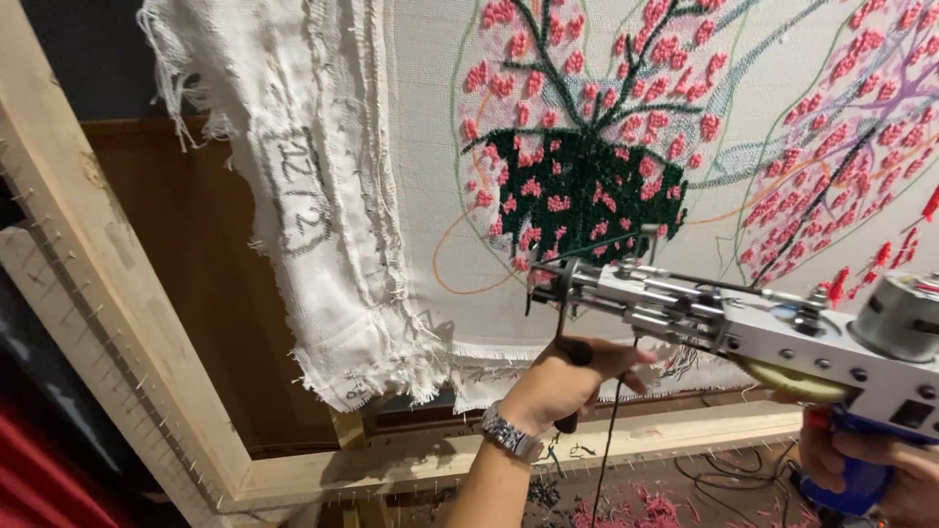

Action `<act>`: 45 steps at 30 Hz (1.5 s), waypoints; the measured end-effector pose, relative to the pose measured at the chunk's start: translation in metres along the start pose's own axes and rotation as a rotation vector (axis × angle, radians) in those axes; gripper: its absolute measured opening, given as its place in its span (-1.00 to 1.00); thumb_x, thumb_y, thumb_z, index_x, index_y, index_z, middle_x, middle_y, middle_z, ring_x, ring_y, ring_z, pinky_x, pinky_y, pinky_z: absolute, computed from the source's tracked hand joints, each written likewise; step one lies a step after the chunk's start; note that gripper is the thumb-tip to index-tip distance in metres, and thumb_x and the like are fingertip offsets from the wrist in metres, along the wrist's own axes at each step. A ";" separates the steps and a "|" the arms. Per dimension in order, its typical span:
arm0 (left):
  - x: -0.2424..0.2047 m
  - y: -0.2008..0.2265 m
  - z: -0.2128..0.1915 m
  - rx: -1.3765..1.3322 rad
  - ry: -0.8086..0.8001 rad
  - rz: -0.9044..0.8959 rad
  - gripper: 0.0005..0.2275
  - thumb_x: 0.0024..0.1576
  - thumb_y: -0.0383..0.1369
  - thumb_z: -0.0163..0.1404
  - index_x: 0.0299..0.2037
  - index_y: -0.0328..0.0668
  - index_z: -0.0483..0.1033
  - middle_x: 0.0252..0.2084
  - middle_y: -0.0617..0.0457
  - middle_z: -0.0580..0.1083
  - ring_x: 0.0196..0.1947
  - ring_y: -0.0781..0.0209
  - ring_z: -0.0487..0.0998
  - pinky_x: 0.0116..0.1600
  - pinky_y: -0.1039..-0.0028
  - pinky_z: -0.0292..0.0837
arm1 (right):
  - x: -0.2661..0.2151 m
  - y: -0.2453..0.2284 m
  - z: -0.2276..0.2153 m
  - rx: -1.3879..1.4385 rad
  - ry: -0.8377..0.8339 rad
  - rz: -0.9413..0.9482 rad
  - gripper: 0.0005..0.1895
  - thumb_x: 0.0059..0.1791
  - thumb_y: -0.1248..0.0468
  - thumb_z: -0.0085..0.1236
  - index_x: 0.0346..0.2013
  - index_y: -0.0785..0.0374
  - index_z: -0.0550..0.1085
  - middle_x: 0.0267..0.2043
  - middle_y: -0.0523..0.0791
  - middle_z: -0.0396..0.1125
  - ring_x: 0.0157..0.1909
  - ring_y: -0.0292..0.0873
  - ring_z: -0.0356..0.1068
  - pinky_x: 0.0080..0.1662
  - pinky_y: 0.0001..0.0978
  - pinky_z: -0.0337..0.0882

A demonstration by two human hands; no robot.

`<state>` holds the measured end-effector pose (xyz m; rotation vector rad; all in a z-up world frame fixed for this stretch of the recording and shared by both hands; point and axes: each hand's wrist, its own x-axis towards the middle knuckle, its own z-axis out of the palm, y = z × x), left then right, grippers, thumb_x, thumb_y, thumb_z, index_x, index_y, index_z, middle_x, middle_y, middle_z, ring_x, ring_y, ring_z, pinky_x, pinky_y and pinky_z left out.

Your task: Using an electric tufting gun to insert yarn into a vertical fabric frame to create a rug pattern.

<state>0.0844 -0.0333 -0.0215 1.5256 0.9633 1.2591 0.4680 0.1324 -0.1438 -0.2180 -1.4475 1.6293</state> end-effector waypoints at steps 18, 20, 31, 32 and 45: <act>0.029 -0.093 -0.043 0.315 0.279 0.386 -0.71 0.33 -0.25 0.00 -0.37 -0.19 0.70 -0.40 0.06 0.65 -0.39 0.33 0.62 -0.15 0.43 0.55 | 0.027 0.018 0.027 -0.665 0.217 0.216 -0.37 -0.30 0.52 0.49 0.04 0.37 0.50 -0.13 0.11 0.56 -0.08 0.07 0.53 -0.12 0.00 0.51; 0.028 -0.083 -0.040 0.290 0.266 0.312 -0.74 0.28 -0.29 0.02 -0.40 -0.22 0.67 -0.40 0.04 0.66 -0.35 0.30 0.67 -0.11 0.41 0.59 | 0.039 0.037 -0.009 -0.714 0.317 0.291 -0.30 -0.32 0.59 0.49 0.09 0.36 0.48 -0.08 0.12 0.55 -0.07 0.09 0.52 -0.09 0.04 0.50; 0.011 -0.053 -0.016 0.413 0.213 0.256 -0.69 0.29 -0.20 0.04 -0.40 -0.20 0.68 -0.39 0.04 0.63 -0.33 0.16 0.63 -0.14 0.32 0.53 | 0.044 0.033 0.014 -0.122 -0.028 0.014 -0.57 -0.16 0.33 0.37 -0.07 0.47 0.49 -0.40 0.03 0.39 -0.39 -0.04 0.31 -0.27 -0.09 0.36; 0.011 -0.044 -0.013 0.412 0.209 0.257 -0.69 0.29 -0.20 0.04 -0.40 -0.20 0.68 -0.39 0.04 0.63 -0.33 0.16 0.63 -0.14 0.32 0.53 | 0.044 0.030 0.021 -0.123 -0.025 0.013 -0.57 -0.16 0.33 0.37 -0.07 0.47 0.49 -0.40 0.03 0.39 -0.39 -0.04 0.31 -0.27 -0.09 0.36; 0.019 -0.060 -0.017 0.707 0.349 0.078 -0.80 0.18 -0.17 0.04 -0.36 -0.04 0.64 -0.45 0.06 0.59 -0.49 0.21 0.54 -0.37 0.32 0.41 | 0.041 0.005 0.062 -0.131 0.000 0.003 -0.61 -0.22 0.32 0.32 -0.15 0.36 0.46 -0.43 -0.06 0.37 -0.38 -0.09 0.33 -0.27 -0.16 0.33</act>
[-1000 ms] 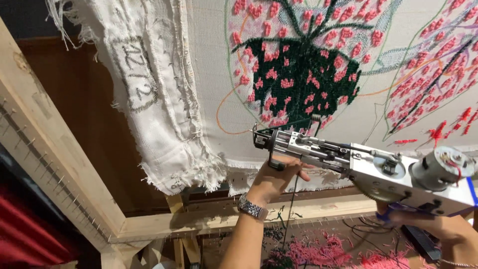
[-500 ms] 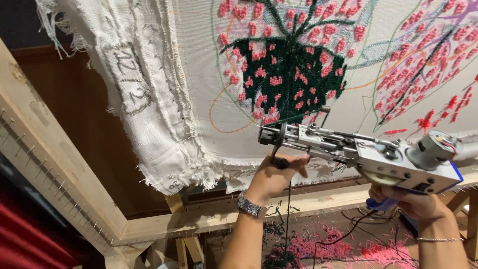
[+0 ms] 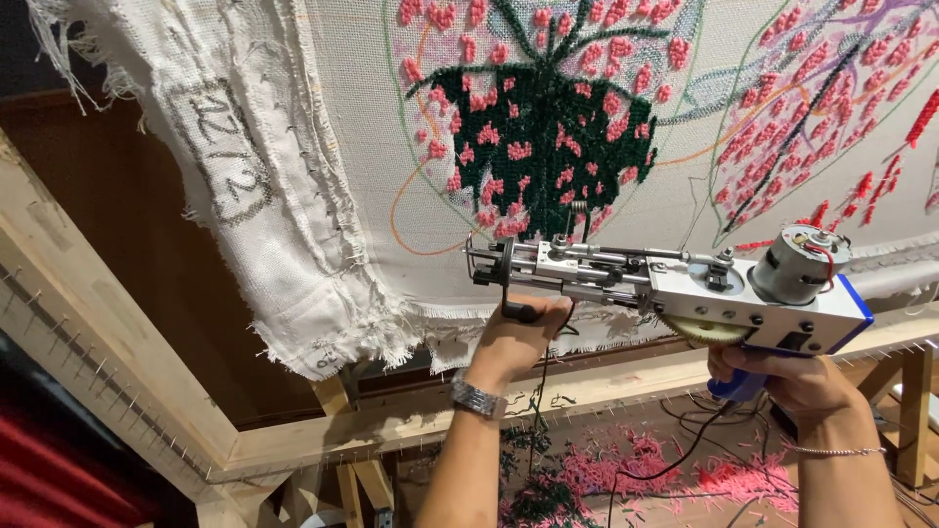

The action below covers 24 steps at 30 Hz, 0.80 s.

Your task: Using an electric tufting gun to insert yarn into a vertical fabric frame to create a rug pattern.

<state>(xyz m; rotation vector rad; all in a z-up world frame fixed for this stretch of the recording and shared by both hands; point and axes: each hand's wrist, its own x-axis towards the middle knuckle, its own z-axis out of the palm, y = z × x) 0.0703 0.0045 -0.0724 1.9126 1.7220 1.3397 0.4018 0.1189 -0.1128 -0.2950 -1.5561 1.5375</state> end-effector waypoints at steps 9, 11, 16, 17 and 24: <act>-0.003 -0.015 0.007 -0.080 0.092 -0.115 -0.80 0.03 -0.21 0.09 -0.53 -0.11 0.52 -0.52 0.12 0.58 -0.47 0.34 0.59 -0.43 0.46 0.50 | -0.001 0.009 -0.013 -0.028 -0.058 0.078 -0.72 -0.20 0.39 0.30 -0.26 0.49 0.50 -0.53 -0.02 0.34 -0.50 -0.10 0.29 -0.41 -0.19 0.29; -0.005 0.000 0.000 -0.071 0.099 -0.162 -0.79 0.04 -0.19 0.09 -0.53 -0.09 0.52 -0.55 0.10 0.57 -0.54 0.30 0.57 -0.43 0.46 0.48 | 0.000 0.008 -0.013 0.010 -0.092 0.053 -0.73 -0.19 0.38 0.30 -0.29 0.50 0.49 -0.52 -0.02 0.34 -0.52 -0.11 0.27 -0.45 -0.21 0.26; -0.002 -0.008 0.013 0.024 0.254 0.117 -0.79 0.14 -0.27 -0.06 -0.50 -0.10 0.51 -0.56 0.13 0.53 -0.57 0.29 0.51 -0.42 0.45 0.34 | -0.001 0.007 -0.018 -0.025 -0.131 0.063 -0.72 -0.20 0.38 0.29 -0.27 0.49 0.50 -0.59 -0.03 0.29 -0.57 -0.14 0.22 -0.48 -0.26 0.18; 0.001 -0.017 0.017 0.024 0.253 0.115 -0.79 0.14 -0.27 -0.06 -0.50 -0.10 0.51 -0.56 0.13 0.53 -0.57 0.29 0.51 -0.42 0.45 0.34 | -0.001 0.007 -0.017 -0.023 -0.131 0.065 -0.72 -0.20 0.38 0.29 -0.27 0.49 0.50 -0.59 -0.03 0.29 -0.57 -0.14 0.22 -0.48 -0.26 0.18; -0.001 0.004 0.007 -0.005 0.099 -0.217 -0.68 0.13 -0.16 -0.06 -0.58 -0.15 0.53 -0.58 0.05 0.54 -0.58 0.22 0.53 -0.42 0.42 0.42 | -0.002 0.009 -0.016 0.009 -0.117 0.057 -0.73 -0.20 0.37 0.29 -0.29 0.49 0.48 -0.57 -0.05 0.28 -0.53 -0.15 0.21 -0.44 -0.23 0.23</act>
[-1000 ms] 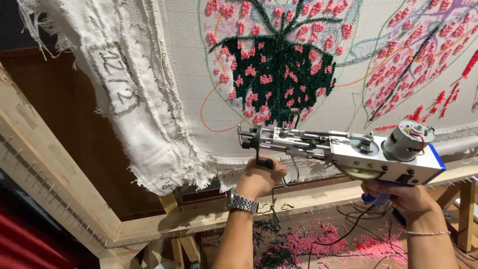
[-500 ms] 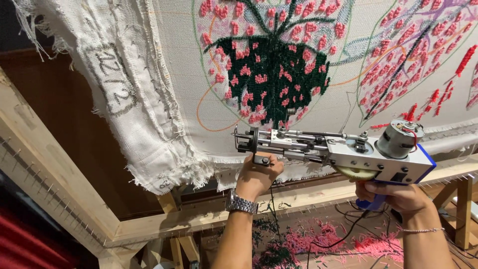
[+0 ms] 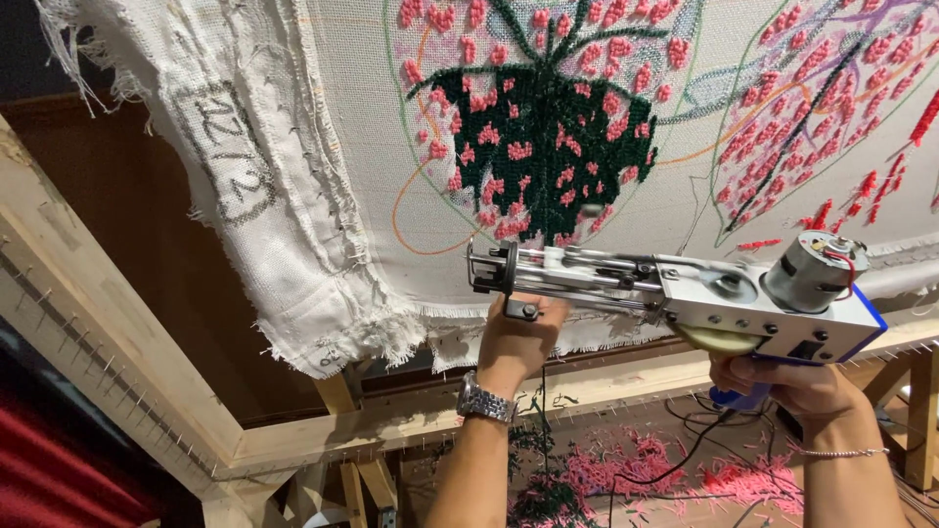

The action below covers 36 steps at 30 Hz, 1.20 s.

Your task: Using an electric tufting gun to insert yarn into a vertical fabric frame to create a rug pattern.

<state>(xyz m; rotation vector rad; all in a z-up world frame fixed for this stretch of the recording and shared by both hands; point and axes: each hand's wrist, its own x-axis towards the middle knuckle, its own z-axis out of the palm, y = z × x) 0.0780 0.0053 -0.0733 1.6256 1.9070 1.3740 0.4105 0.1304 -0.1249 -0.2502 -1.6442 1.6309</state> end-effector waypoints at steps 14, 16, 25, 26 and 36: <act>-0.006 0.011 -0.006 0.052 0.074 0.003 -0.64 0.08 -0.01 0.11 -0.46 -0.16 0.51 -0.44 0.01 0.55 -0.43 0.14 0.58 -0.26 0.37 0.48 | 0.004 -0.007 0.008 0.050 0.023 -0.023 -0.73 -0.20 0.45 0.27 -0.25 0.50 0.48 -0.54 -0.05 0.27 -0.53 -0.16 0.16 -0.44 -0.22 0.21; -0.002 0.004 -0.002 0.016 0.084 0.081 -0.67 0.09 -0.05 0.09 -0.52 -0.14 0.49 -0.49 0.06 0.52 -0.48 0.17 0.54 -0.33 0.38 0.44 | 0.004 -0.001 -0.001 0.103 -0.054 -0.063 -0.75 -0.19 0.40 0.26 -0.29 0.52 0.49 -0.46 -0.02 0.33 -0.49 -0.16 0.19 -0.41 -0.24 0.23; -0.009 0.018 -0.010 0.037 0.071 0.075 -0.54 0.18 -0.06 0.01 -0.66 -0.24 0.35 -0.70 0.01 0.32 -0.66 0.13 0.31 -0.49 0.30 0.21 | 0.006 -0.015 0.017 0.035 0.027 -0.038 -0.73 -0.21 0.43 0.29 -0.27 0.48 0.47 -0.48 -0.02 0.33 -0.53 -0.17 0.19 -0.45 -0.22 0.23; -0.011 0.020 -0.010 0.037 0.071 0.074 -0.54 0.18 -0.06 0.01 -0.66 -0.24 0.35 -0.70 0.01 0.32 -0.66 0.13 0.31 -0.49 0.30 0.21 | 0.006 -0.014 0.016 0.035 0.026 -0.037 -0.73 -0.21 0.43 0.29 -0.27 0.48 0.47 -0.48 -0.02 0.33 -0.53 -0.17 0.19 -0.45 -0.22 0.23; -0.011 0.022 -0.013 -0.004 0.117 0.150 -0.47 0.21 -0.03 -0.01 -0.71 -0.29 0.30 -0.74 -0.01 0.25 -0.70 0.11 0.22 -0.52 0.28 0.15 | 0.010 -0.005 0.008 0.053 0.011 -0.044 -0.73 -0.20 0.44 0.29 -0.25 0.46 0.46 -0.50 -0.05 0.30 -0.55 -0.18 0.16 -0.47 -0.25 0.20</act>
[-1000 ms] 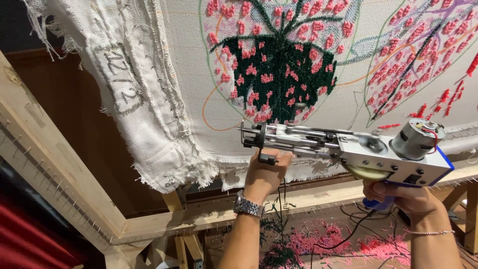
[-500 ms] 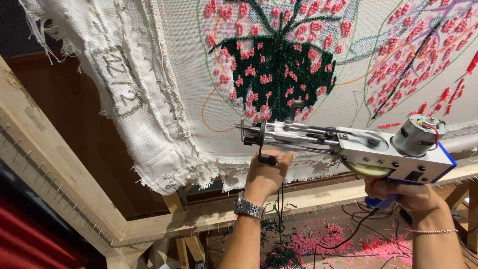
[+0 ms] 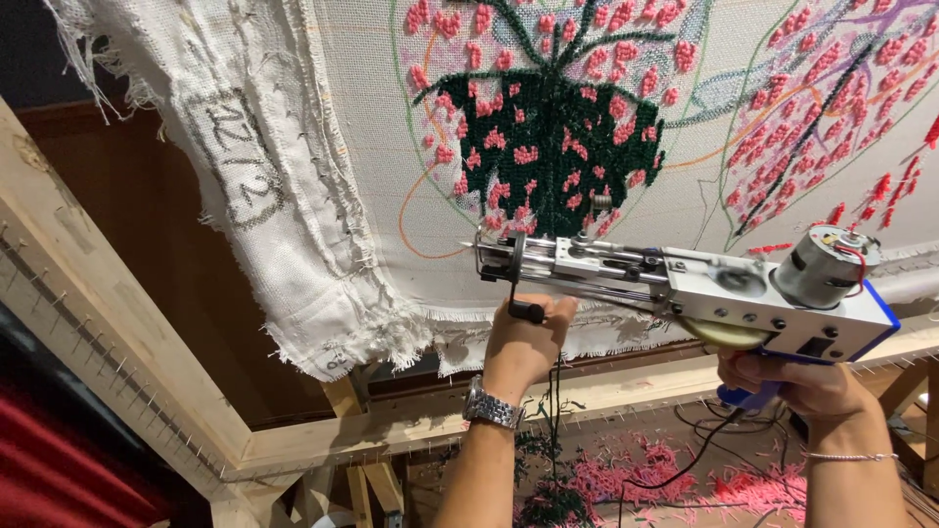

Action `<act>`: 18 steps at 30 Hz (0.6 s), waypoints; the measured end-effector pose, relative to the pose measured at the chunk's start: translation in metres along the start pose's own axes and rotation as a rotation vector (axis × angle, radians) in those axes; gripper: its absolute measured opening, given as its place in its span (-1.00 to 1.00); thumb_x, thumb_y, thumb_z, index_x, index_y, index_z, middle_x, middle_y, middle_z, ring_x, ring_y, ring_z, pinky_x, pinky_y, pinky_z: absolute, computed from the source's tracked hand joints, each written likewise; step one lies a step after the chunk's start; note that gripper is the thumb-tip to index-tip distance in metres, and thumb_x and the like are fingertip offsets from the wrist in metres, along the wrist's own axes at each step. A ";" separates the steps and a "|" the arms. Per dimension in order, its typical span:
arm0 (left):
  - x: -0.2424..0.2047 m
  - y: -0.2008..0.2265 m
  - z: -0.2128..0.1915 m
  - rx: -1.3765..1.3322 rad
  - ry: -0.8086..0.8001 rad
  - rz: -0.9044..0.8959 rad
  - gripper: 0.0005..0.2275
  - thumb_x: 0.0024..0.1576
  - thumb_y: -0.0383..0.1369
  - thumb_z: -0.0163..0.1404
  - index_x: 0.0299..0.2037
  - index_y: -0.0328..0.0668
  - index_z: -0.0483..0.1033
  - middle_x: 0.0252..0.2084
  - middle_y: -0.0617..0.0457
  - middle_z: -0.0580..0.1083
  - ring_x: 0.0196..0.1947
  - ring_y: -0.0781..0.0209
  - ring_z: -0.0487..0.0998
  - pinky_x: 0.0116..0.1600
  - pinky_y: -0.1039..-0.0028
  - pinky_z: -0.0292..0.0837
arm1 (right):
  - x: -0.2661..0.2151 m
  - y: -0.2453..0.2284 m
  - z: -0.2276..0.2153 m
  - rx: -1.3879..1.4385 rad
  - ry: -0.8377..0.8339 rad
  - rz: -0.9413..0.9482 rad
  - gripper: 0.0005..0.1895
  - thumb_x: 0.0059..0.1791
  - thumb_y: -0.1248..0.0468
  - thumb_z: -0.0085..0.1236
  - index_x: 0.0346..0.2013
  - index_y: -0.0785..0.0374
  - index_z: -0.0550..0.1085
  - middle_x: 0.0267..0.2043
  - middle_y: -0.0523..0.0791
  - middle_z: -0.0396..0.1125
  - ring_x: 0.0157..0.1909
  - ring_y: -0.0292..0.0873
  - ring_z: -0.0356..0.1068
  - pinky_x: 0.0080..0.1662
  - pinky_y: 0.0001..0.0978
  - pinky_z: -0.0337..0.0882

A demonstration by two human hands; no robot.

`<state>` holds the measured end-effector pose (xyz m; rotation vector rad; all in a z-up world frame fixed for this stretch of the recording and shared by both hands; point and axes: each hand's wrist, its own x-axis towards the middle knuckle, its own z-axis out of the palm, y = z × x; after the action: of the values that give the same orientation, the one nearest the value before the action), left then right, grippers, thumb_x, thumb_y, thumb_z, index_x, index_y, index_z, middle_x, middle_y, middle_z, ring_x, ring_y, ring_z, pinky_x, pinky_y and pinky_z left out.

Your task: Using an electric tufting gun to insert yarn into a vertical fabric frame to create a rug pattern.

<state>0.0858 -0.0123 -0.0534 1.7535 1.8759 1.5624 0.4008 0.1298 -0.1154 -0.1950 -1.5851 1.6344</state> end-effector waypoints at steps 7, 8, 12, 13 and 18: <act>0.002 0.000 -0.010 0.126 -0.007 -0.069 -0.44 0.22 0.03 -0.02 -0.71 -0.27 0.35 -0.73 -0.03 0.31 -0.71 0.08 0.29 -0.53 0.27 0.19 | 0.008 0.007 0.023 0.111 -0.062 -0.040 -0.71 -0.18 0.42 0.27 -0.20 0.45 0.45 -0.50 -0.08 0.26 -0.53 -0.22 0.13 -0.47 -0.30 0.16; 0.002 -0.002 -0.011 0.127 -0.005 -0.072 -0.44 0.22 0.03 -0.02 -0.71 -0.27 0.35 -0.73 -0.03 0.31 -0.71 0.08 0.29 -0.53 0.27 0.19 | 0.008 0.012 0.019 0.112 -0.064 -0.038 -0.71 -0.18 0.42 0.27 -0.20 0.45 0.45 -0.50 -0.08 0.26 -0.53 -0.22 0.13 -0.47 -0.30 0.16; 0.003 -0.017 -0.010 0.139 0.081 0.054 -0.51 0.21 -0.01 -0.01 -0.67 -0.21 0.42 -0.70 -0.05 0.34 -0.71 0.07 0.31 -0.53 0.32 0.23 | 0.013 0.024 0.011 0.057 -0.074 -0.026 -0.71 -0.17 0.40 0.26 -0.22 0.52 0.47 -0.57 -0.06 0.24 -0.54 -0.19 0.14 -0.44 -0.27 0.18; 0.004 -0.024 -0.008 0.161 0.107 0.140 -0.53 0.22 -0.03 -0.01 -0.64 -0.18 0.44 -0.69 -0.04 0.35 -0.70 0.08 0.32 -0.53 0.34 0.24 | 0.014 0.026 0.011 0.060 -0.072 -0.013 -0.71 -0.17 0.40 0.27 -0.23 0.53 0.46 -0.57 -0.05 0.24 -0.54 -0.18 0.14 -0.43 -0.26 0.17; 0.002 -0.015 -0.018 0.105 0.065 0.006 -0.48 0.19 -0.01 0.04 -0.71 -0.23 0.36 -0.75 -0.03 0.29 -0.72 0.07 0.27 -0.54 0.32 0.16 | 0.016 0.021 0.023 0.042 -0.059 0.001 -0.69 -0.18 0.39 0.27 -0.22 0.52 0.46 -0.57 -0.06 0.23 -0.54 -0.19 0.13 -0.44 -0.26 0.16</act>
<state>0.0629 -0.0181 -0.0549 1.7717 2.0197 1.5681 0.3668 0.1250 -0.1230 -0.1265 -1.5931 1.6873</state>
